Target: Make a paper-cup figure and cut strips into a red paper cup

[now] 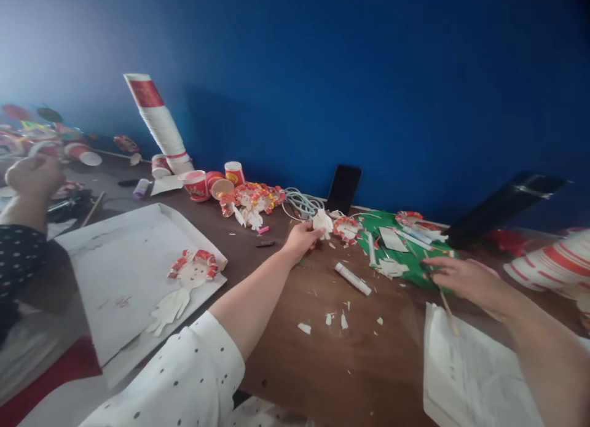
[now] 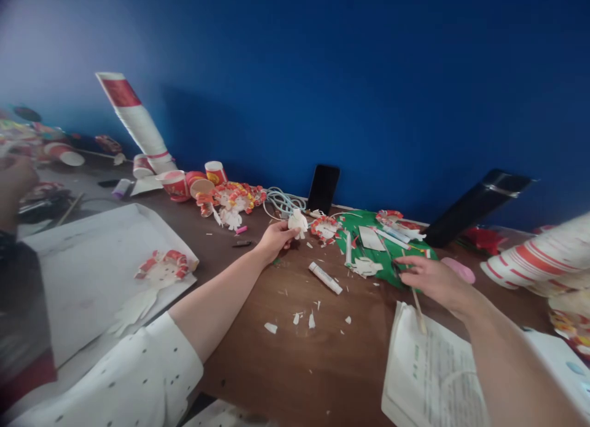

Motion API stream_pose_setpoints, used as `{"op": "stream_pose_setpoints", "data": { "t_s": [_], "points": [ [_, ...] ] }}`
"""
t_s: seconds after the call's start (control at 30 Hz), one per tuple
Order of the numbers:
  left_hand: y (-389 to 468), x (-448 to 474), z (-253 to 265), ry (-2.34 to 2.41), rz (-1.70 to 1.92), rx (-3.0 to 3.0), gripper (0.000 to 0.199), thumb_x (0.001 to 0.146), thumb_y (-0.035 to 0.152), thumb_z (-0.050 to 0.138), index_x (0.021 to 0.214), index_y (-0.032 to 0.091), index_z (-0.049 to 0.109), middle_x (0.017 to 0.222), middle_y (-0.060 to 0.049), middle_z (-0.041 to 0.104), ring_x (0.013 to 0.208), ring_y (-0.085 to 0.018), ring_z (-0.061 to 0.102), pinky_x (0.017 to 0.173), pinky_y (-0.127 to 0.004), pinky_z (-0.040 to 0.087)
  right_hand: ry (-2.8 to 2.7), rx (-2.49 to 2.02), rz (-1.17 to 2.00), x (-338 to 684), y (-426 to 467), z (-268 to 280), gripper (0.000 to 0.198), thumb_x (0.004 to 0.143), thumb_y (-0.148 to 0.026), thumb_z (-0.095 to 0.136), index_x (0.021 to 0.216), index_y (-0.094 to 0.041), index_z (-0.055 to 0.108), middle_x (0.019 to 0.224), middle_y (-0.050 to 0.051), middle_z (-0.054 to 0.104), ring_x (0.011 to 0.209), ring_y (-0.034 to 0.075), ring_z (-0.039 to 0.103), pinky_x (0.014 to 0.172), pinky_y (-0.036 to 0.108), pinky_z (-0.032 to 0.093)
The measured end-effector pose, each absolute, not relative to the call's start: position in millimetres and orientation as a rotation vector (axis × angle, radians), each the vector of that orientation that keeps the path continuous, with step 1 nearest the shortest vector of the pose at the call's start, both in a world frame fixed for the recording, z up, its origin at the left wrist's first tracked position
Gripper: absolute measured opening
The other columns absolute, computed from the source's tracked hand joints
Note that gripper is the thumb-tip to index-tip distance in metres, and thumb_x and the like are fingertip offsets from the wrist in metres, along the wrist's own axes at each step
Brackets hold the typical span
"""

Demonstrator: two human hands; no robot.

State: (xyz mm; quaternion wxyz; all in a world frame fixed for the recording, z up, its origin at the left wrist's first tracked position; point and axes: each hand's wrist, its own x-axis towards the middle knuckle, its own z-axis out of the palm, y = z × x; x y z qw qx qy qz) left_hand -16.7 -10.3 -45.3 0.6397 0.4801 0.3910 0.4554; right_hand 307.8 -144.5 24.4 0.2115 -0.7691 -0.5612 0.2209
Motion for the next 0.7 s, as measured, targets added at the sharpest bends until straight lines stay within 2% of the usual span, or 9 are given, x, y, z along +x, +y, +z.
{"op": "stream_pose_setpoints", "data": {
  "t_s": [0.03, 0.1, 0.23, 0.4, 0.5, 0.6, 0.7],
  "points": [
    [-11, -16, -44, 0.888, 1.047, 1.082, 0.028, 0.064, 0.036, 0.075, 0.073, 0.014, 0.060, 0.048, 0.006, 0.043, 0.040, -0.004, 0.035, 0.040, -0.019, 0.024, -1.402, -2.049, 0.828, 303, -146, 29, 0.042, 0.064, -0.040, 0.069, 0.103, -0.023, 0.068, 0.086, 0.008, 0.072, 0.062, 0.020, 0.061, 0.046, 0.027, 0.040],
    [-11, -16, -42, 0.870, 1.067, 1.058, 0.026, 0.065, 0.034, 0.074, 0.074, 0.014, 0.061, 0.049, 0.006, 0.044, 0.041, -0.004, 0.034, 0.040, -0.019, 0.023, -1.218, -1.782, 1.005, 286, -146, 38, 0.053, 0.062, -0.044, 0.074, 0.111, -0.025, 0.064, 0.092, 0.008, 0.070, 0.054, 0.015, 0.053, 0.040, 0.026, 0.033],
    [-13, -16, -36, 0.851, 1.110, 1.022, 0.023, 0.066, 0.032, 0.072, 0.072, 0.013, 0.060, 0.049, 0.006, 0.043, 0.041, -0.003, 0.033, 0.039, -0.018, 0.021, -1.144, -1.391, 1.139, 236, -131, 44, 0.052, 0.059, -0.037, 0.081, 0.108, -0.025, 0.065, 0.086, 0.004, 0.065, 0.071, 0.015, 0.057, 0.048, 0.022, 0.040],
    [-9, -18, -32, 0.862, 1.179, 0.972, 0.026, 0.064, 0.034, 0.073, 0.074, 0.013, 0.061, 0.052, 0.006, 0.045, 0.041, -0.002, 0.031, 0.040, -0.018, 0.021, -1.201, -1.440, 1.164, 180, -97, 36, 0.048, 0.065, -0.041, 0.078, 0.107, -0.019, 0.067, 0.073, 0.002, 0.063, 0.061, 0.013, 0.057, 0.042, 0.019, 0.031],
    [-4, -20, -33, 0.881, 1.229, 0.963, 0.030, 0.064, 0.036, 0.073, 0.082, 0.013, 0.065, 0.057, 0.005, 0.051, 0.043, -0.002, 0.033, 0.042, -0.019, 0.023, -1.233, -1.468, 1.157, 160, -80, 21, 0.055, 0.063, -0.043, 0.079, 0.111, -0.020, 0.066, 0.077, 0.004, 0.067, 0.069, 0.017, 0.063, 0.047, 0.021, 0.038],
    [0, -24, -34, 0.896, 1.266, 0.959, 0.033, 0.064, 0.037, 0.073, 0.086, 0.013, 0.066, 0.063, 0.003, 0.056, 0.046, -0.003, 0.036, 0.044, -0.019, 0.026, -1.231, -1.407, 1.190, 151, -70, 0, 0.054, 0.065, -0.044, 0.077, 0.113, -0.023, 0.064, 0.090, 0.004, 0.069, 0.084, 0.021, 0.065, 0.054, 0.023, 0.044],
    [2, -26, -36, 0.896, 1.267, 0.966, 0.033, 0.066, 0.037, 0.072, 0.088, 0.013, 0.067, 0.068, 0.001, 0.059, 0.049, -0.004, 0.039, 0.047, -0.019, 0.030, -1.213, -1.371, 1.241, 150, -68, -17, 0.051, 0.068, -0.046, 0.074, 0.113, -0.023, 0.063, 0.091, 0.005, 0.067, 0.085, 0.021, 0.062, 0.050, 0.022, 0.041]
  ]
}}
